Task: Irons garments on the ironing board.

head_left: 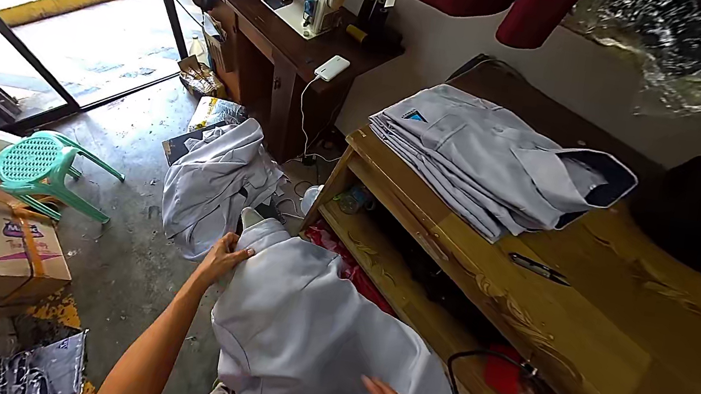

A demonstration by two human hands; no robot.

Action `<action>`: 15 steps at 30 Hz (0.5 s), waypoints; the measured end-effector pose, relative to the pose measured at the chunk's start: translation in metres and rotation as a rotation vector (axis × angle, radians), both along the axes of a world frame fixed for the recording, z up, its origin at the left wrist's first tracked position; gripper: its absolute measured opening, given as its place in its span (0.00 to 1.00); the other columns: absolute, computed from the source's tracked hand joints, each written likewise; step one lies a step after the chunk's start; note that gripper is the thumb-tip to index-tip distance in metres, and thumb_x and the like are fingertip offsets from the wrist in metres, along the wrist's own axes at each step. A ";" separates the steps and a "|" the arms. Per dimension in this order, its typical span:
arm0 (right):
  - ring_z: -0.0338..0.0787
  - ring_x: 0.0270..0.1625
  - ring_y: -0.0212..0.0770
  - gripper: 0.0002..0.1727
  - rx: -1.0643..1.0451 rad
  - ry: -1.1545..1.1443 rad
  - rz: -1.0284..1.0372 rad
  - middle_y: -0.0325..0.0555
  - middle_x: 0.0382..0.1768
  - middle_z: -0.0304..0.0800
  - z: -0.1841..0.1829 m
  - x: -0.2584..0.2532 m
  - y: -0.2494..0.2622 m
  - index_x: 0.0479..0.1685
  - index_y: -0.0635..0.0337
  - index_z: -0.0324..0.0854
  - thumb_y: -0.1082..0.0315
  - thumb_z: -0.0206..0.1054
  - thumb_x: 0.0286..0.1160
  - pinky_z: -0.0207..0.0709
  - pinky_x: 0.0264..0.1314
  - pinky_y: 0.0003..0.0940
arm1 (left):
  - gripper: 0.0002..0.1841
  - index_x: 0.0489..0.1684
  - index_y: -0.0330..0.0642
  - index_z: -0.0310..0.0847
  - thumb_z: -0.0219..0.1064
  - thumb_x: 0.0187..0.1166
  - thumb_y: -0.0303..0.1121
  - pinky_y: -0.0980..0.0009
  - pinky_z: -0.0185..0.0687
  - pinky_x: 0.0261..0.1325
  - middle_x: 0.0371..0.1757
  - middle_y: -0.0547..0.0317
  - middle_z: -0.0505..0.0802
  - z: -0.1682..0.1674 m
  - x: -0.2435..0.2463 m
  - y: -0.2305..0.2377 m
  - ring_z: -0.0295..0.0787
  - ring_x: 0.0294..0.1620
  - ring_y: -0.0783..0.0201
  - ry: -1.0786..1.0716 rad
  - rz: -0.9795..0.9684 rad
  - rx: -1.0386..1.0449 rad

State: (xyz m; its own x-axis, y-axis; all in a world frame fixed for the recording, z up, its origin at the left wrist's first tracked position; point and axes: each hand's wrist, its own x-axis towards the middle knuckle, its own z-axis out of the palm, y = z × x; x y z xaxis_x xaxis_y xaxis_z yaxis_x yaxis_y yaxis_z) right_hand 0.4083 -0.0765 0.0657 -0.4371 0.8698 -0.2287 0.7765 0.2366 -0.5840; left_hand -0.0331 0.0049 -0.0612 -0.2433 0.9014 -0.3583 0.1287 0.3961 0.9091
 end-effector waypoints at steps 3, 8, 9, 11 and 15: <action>0.62 0.90 0.67 0.47 0.224 -0.083 0.218 0.58 0.87 0.67 -0.070 -0.056 0.021 0.87 0.48 0.70 0.48 0.81 0.60 0.46 0.82 0.85 | 0.20 0.53 0.32 0.83 0.74 0.76 0.41 0.58 0.87 0.58 0.44 0.47 0.93 0.009 -0.008 0.007 0.92 0.45 0.60 0.117 -0.067 0.051; 0.64 0.90 0.60 0.38 0.355 0.005 0.266 0.49 0.87 0.70 -0.105 -0.119 0.079 0.86 0.42 0.73 0.46 0.70 0.72 0.47 0.81 0.85 | 0.19 0.58 0.31 0.82 0.72 0.78 0.38 0.60 0.87 0.62 0.49 0.47 0.93 0.027 -0.036 0.031 0.92 0.51 0.61 0.128 0.029 0.147; 0.62 0.92 0.59 0.38 0.341 0.023 0.277 0.48 0.88 0.69 -0.105 -0.131 0.090 0.87 0.42 0.72 0.44 0.69 0.74 0.45 0.83 0.84 | 0.20 0.60 0.31 0.82 0.72 0.79 0.37 0.60 0.87 0.64 0.51 0.46 0.93 0.027 -0.046 0.038 0.92 0.53 0.61 0.119 0.051 0.158; 0.63 0.91 0.57 0.36 0.382 0.045 0.246 0.46 0.87 0.70 -0.112 -0.137 0.106 0.86 0.39 0.73 0.38 0.61 0.79 0.44 0.86 0.81 | 0.22 0.64 0.30 0.82 0.72 0.78 0.37 0.61 0.85 0.67 0.57 0.44 0.92 0.022 -0.067 0.052 0.91 0.58 0.60 0.083 0.083 0.180; 0.64 0.91 0.57 0.37 0.476 -0.079 0.102 0.42 0.87 0.71 -0.131 -0.087 0.100 0.86 0.36 0.73 0.31 0.45 0.85 0.44 0.89 0.75 | 0.21 0.60 0.32 0.84 0.73 0.78 0.39 0.60 0.84 0.69 0.57 0.45 0.92 0.013 -0.087 0.092 0.90 0.59 0.60 0.101 -0.064 0.163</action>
